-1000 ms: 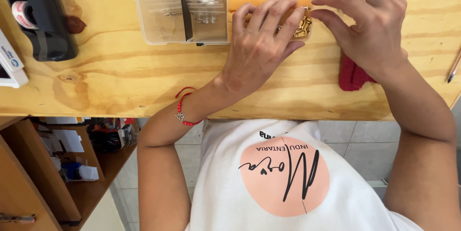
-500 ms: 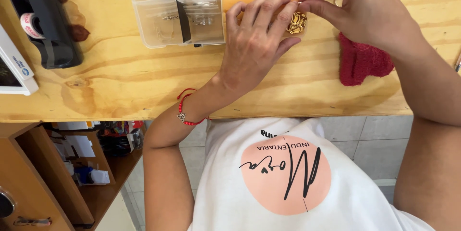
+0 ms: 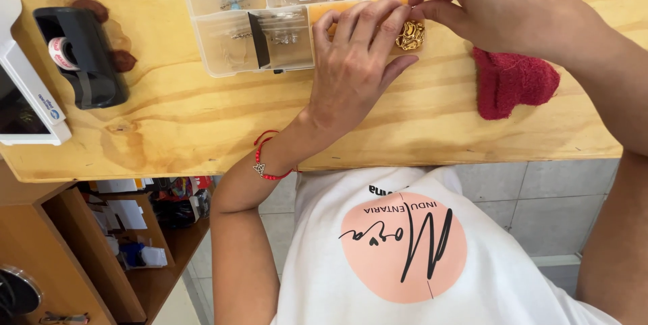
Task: The person is sorting and placing various jewelry items, such as earrings and rings, into a plastic organizer box on a wooden table.
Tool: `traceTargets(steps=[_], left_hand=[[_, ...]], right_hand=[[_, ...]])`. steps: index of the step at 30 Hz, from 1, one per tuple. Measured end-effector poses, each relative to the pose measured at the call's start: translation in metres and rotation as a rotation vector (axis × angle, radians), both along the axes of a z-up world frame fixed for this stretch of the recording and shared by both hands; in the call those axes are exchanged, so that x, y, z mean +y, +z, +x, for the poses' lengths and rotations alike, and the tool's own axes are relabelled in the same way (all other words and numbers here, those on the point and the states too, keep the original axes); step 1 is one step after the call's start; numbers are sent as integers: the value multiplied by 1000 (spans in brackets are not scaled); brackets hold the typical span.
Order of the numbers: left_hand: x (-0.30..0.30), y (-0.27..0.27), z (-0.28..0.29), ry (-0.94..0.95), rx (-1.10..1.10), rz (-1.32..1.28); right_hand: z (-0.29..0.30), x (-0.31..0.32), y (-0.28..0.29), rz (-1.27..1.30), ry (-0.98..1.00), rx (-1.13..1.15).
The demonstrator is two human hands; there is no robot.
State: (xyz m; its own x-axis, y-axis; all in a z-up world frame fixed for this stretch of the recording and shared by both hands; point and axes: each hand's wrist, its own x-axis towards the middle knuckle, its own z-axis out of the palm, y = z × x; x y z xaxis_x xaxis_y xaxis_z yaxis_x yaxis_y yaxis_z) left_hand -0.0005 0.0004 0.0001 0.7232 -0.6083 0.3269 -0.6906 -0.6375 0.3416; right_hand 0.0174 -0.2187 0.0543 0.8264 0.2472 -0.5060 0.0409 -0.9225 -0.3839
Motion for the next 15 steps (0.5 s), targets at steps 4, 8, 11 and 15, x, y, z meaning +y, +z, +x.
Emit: traceTargets(steps=[4,8,11,15], left_hand=[[0,0,1,-6,0,-8],[0,2,1,-1,-7,8],[0,2,0,4,-10,10],[0,1,-1,1,-24,37]], right_hand=[[-13,-3,-14,-21,132,-294],[-35,-9,-28,-52,227,-694],[-45,-16,-35,17,178,-756],[-51,-17,-42,136,125,-826]])
